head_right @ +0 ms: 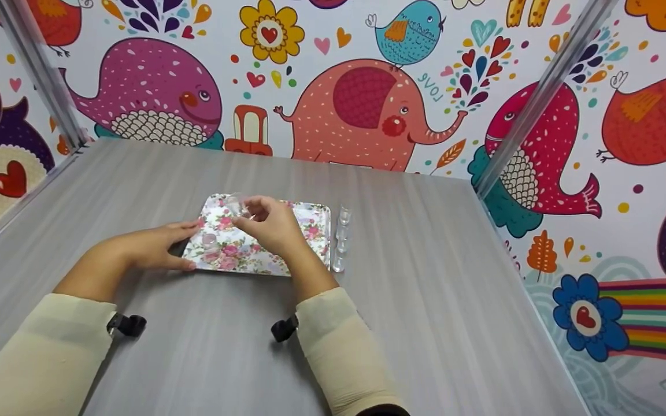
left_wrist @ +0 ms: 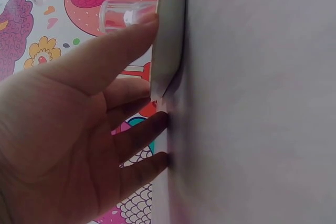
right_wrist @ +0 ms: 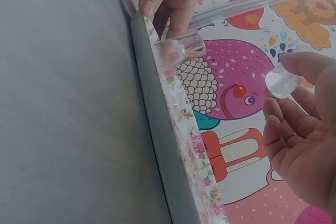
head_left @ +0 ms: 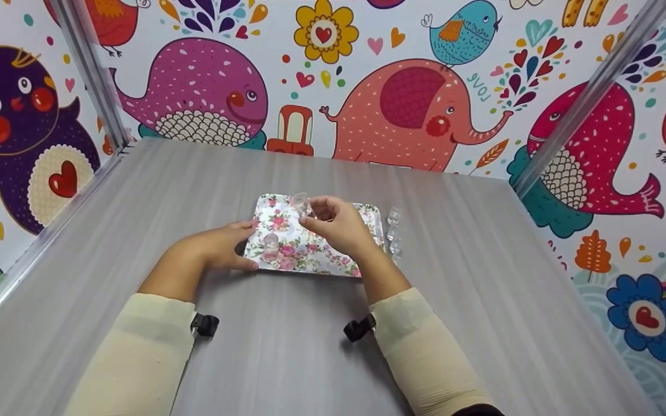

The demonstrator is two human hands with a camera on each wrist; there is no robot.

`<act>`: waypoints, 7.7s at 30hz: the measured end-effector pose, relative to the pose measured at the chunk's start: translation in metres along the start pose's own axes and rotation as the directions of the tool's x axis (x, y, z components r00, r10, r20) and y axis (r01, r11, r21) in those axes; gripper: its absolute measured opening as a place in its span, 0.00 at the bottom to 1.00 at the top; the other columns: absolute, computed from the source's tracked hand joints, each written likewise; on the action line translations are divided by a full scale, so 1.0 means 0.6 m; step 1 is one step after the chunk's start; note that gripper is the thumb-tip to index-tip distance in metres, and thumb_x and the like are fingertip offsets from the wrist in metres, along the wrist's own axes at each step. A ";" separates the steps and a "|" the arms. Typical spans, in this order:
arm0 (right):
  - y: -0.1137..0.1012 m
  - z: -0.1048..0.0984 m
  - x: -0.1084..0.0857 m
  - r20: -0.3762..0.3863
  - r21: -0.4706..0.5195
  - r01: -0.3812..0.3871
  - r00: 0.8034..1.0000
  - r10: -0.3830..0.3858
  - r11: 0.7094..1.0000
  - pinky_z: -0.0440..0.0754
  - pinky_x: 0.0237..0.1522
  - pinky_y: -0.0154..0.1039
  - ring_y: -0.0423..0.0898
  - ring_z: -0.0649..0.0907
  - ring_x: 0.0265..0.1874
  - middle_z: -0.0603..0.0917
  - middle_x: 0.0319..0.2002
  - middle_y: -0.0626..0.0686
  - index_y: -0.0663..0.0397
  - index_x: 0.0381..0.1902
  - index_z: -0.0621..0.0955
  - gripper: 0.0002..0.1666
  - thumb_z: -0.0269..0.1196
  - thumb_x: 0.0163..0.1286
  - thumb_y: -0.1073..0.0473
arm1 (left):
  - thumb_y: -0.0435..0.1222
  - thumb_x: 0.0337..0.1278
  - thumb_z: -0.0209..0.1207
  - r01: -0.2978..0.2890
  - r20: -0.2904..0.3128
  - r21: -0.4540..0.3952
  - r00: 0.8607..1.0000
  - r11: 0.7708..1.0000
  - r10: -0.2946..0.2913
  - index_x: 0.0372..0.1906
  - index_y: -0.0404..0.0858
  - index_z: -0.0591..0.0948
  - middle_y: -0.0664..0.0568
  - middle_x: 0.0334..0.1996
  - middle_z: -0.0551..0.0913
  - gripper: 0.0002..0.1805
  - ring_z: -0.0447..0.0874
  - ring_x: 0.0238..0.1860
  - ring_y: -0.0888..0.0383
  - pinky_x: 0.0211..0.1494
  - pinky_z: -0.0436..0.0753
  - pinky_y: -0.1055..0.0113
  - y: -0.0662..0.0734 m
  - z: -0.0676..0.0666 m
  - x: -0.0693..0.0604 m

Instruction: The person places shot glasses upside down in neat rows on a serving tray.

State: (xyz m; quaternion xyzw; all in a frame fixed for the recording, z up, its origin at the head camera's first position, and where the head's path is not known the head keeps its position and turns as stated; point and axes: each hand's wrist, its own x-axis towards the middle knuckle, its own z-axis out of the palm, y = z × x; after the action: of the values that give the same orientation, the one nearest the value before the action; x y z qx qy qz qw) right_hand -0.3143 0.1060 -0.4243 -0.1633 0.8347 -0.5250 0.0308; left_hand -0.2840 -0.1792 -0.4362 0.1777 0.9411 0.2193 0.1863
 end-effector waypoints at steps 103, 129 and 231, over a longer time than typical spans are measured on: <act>0.129 -0.247 -0.130 0.043 -0.337 -0.206 0.971 0.234 0.919 0.87 0.48 0.34 0.47 0.87 0.47 0.92 0.51 0.54 0.53 0.62 0.87 0.30 0.80 0.64 0.50 | 0.51 0.66 0.71 -0.011 0.009 -0.008 1.000 1.000 0.011 0.85 0.34 0.57 0.43 0.89 0.51 0.53 0.49 0.88 0.37 0.89 0.55 0.40 0.002 -0.003 -0.002; 0.153 -0.235 -0.127 0.055 -0.401 -0.192 0.971 0.232 0.896 0.78 0.37 0.35 0.44 0.79 0.35 0.84 0.34 0.47 0.53 0.41 0.88 0.14 0.79 0.60 0.56 | 0.51 0.66 0.70 0.006 0.006 -0.002 1.000 1.000 -0.006 0.86 0.34 0.57 0.45 0.89 0.50 0.53 0.49 0.88 0.37 0.89 0.54 0.39 0.000 0.001 0.000; 0.053 -0.033 -0.032 0.178 -0.096 -0.016 0.984 0.033 0.995 0.89 0.56 0.41 0.45 0.89 0.55 0.91 0.56 0.49 0.50 0.65 0.86 0.27 0.73 0.71 0.48 | 0.49 0.66 0.70 0.017 0.002 -0.013 1.000 1.000 -0.017 0.86 0.36 0.57 0.46 0.89 0.50 0.53 0.49 0.88 0.37 0.89 0.55 0.39 -0.001 0.001 0.002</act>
State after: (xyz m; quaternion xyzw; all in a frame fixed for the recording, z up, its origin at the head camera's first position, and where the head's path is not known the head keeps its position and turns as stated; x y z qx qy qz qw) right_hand -0.3080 0.1415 -0.4462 -0.2008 0.8542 -0.4680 0.1045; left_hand -0.2850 -0.1787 -0.4373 0.1687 0.9409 0.2235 0.1904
